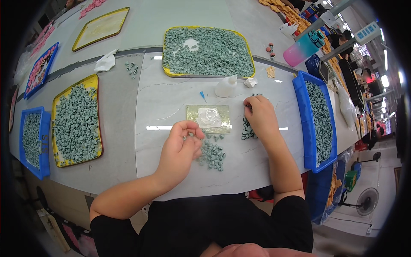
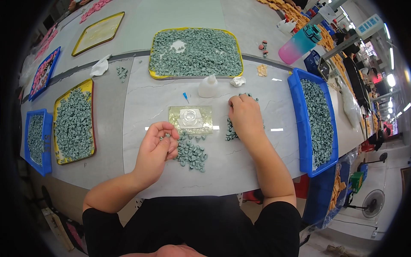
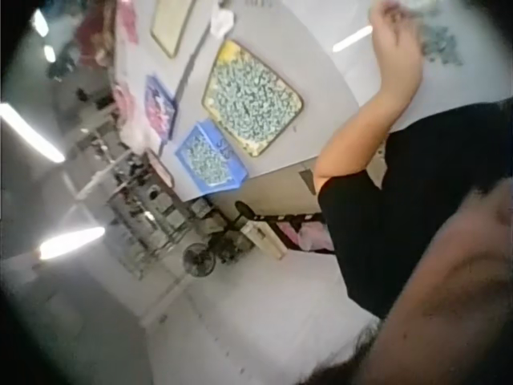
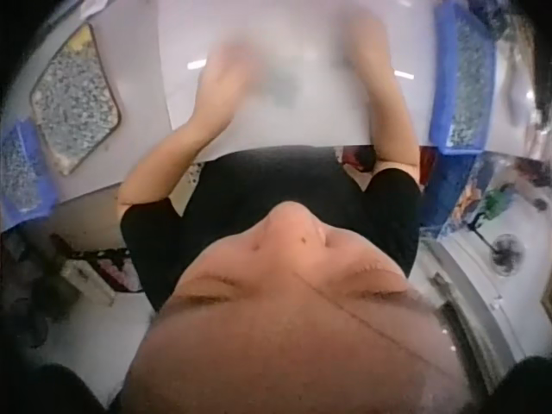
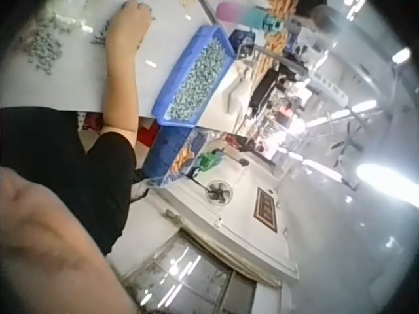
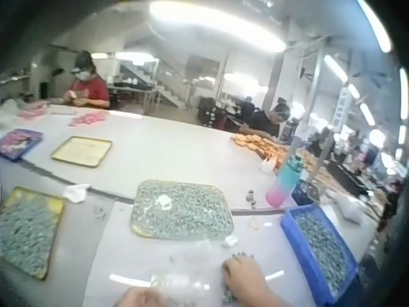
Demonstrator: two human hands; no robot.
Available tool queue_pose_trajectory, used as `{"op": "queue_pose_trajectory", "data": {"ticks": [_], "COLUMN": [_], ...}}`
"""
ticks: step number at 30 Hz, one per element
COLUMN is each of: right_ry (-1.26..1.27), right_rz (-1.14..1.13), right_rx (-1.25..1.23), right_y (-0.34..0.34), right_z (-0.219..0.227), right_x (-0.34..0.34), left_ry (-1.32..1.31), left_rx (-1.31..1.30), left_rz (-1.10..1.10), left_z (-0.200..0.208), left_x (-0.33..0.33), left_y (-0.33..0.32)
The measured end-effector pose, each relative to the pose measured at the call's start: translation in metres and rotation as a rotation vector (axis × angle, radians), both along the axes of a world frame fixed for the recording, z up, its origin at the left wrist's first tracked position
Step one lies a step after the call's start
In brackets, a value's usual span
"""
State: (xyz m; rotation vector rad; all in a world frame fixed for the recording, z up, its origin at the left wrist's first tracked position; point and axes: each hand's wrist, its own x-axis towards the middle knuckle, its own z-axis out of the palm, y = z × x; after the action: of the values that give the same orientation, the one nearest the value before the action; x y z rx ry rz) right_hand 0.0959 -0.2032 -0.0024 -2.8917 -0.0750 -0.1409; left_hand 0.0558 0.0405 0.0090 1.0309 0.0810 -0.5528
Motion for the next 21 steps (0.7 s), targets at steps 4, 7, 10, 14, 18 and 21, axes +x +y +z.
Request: {"op": "queue_pose_trajectory", "data": {"ticks": [4,7,10,14,18,21], "right_ry": [-0.013,-0.001,-0.031,-0.229,-0.297,-0.343], "right_rz": [-0.022,-0.017,0.155,0.543,0.669,0.634], "right_rx": [0.19,0.384,0.46,0.489,0.476,0.517], "right_y": [0.002,0.019,0.036,0.052,0.061,0.058], "right_z": [-0.002,0.017,0.024,0.028,0.038,0.025], "right_x": [-0.006,-0.014,-0.027,-0.038,-0.042,-0.044], "left_ry": [-0.024,0.034,0.073,0.128,0.11,0.06], "left_rx": [-0.024,-0.036,0.006,0.087,0.093,0.135], "left_rz": [0.038,-0.004,-0.094,-0.2,-0.291,-0.207], "left_z": [-0.001,-0.002,0.001,0.001,-0.007,0.0], "left_x": [0.001,0.003,0.003,-0.001,0.0,-0.001], "left_y": [-0.001,0.003,0.003,0.001,0.003,-0.002]}}
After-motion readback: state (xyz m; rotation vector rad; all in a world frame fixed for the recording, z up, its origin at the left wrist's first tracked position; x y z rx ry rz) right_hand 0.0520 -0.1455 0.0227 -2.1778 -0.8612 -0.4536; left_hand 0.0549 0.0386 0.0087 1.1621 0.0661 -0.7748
